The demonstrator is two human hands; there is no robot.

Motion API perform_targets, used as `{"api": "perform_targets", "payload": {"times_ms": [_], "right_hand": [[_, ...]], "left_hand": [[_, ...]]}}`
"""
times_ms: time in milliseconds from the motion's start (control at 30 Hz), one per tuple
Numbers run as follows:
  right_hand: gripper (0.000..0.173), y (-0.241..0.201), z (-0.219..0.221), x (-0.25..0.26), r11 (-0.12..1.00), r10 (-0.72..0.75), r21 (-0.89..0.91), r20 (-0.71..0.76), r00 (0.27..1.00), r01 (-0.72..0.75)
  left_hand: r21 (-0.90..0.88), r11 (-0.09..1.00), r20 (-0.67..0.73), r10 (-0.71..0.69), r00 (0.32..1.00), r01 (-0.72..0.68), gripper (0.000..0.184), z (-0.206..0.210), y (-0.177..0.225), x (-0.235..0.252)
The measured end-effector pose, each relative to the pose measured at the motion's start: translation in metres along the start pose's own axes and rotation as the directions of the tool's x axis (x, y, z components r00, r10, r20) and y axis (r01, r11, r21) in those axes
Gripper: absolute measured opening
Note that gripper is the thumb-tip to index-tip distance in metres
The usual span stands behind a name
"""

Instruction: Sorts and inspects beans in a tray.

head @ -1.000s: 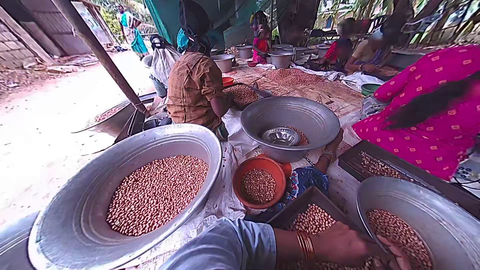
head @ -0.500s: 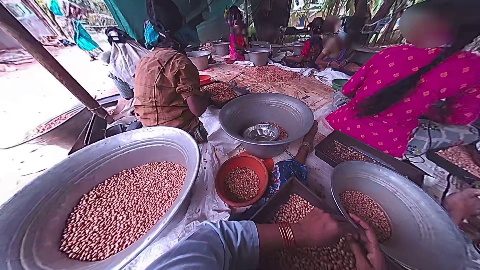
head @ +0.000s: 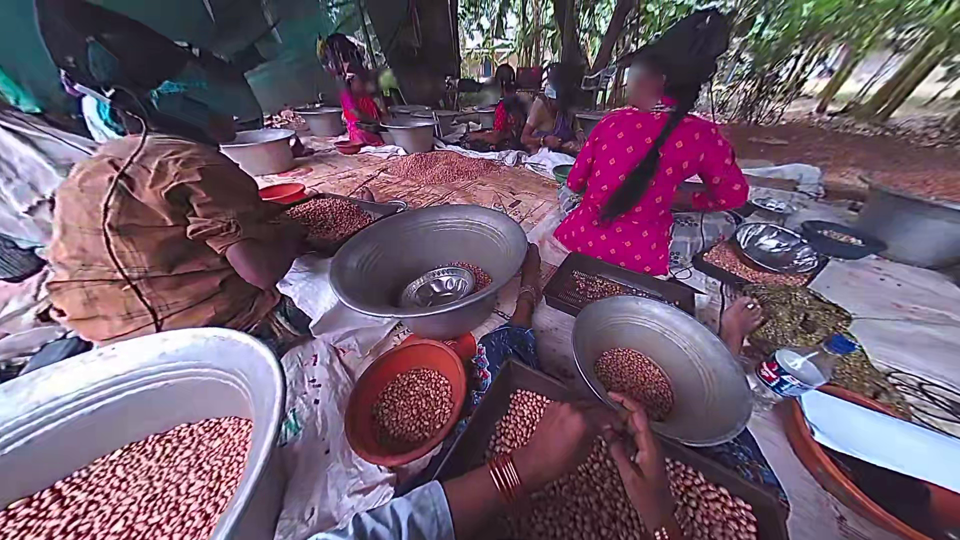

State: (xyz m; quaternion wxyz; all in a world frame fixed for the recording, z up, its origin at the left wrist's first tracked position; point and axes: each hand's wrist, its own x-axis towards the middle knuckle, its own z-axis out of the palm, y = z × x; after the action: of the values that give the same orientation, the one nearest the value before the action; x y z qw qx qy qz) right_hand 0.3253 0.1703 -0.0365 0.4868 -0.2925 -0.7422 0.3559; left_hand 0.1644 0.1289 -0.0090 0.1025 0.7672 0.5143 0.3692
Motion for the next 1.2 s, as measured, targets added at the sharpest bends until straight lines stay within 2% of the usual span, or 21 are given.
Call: {"api": "perform_targets", "payload": {"times_ms": [267, 433, 733, 867, 1033, 1200], "right_hand": [[0.052, 0.002, 0.0, 0.0, 0.997, 0.02, -0.077, 0.016, 1.0, -0.019], [0.052, 0.005, -0.001, 0.001, 0.998, 0.023, -0.066, 0.041, 0.999, -0.02], [0.053, 0.003, -0.003, 0.001, 0.993, 0.054, -0.11, 0.111, 0.992, -0.042], [0.053, 0.001, -0.003, 0.001, 0.99, 0.064, -0.134, 0.082, 0.995, -0.053], [0.052, -0.006, -0.005, 0.004, 0.994, 0.105, 0.002, 0.036, 0.994, -0.105], [0.054, -0.007, -0.004, 0.003, 0.991, 0.106, 0.075, 0.014, 0.994, -0.106]], "left_hand": [[0.108, 0.994, -0.054, 0.018, 0.998, -0.012, 0.025, 0.006, -0.001, -0.002], [0.146, 0.989, -0.054, 0.037, 0.998, -0.029, 0.026, 0.006, -0.001, -0.002], [0.16, 0.987, -0.026, 0.012, 1.0, -0.007, 0.024, 0.007, 0.0, -0.002], [0.112, 0.994, -0.029, 0.021, 0.999, -0.018, 0.024, 0.007, -0.001, -0.002], [-0.026, 0.998, -0.023, -0.063, 0.998, 0.063, 0.026, 0.005, -0.001, -0.001], [-0.033, 0.995, -0.018, -0.095, 0.995, 0.095, 0.026, 0.003, 0.001, -0.001]]}}
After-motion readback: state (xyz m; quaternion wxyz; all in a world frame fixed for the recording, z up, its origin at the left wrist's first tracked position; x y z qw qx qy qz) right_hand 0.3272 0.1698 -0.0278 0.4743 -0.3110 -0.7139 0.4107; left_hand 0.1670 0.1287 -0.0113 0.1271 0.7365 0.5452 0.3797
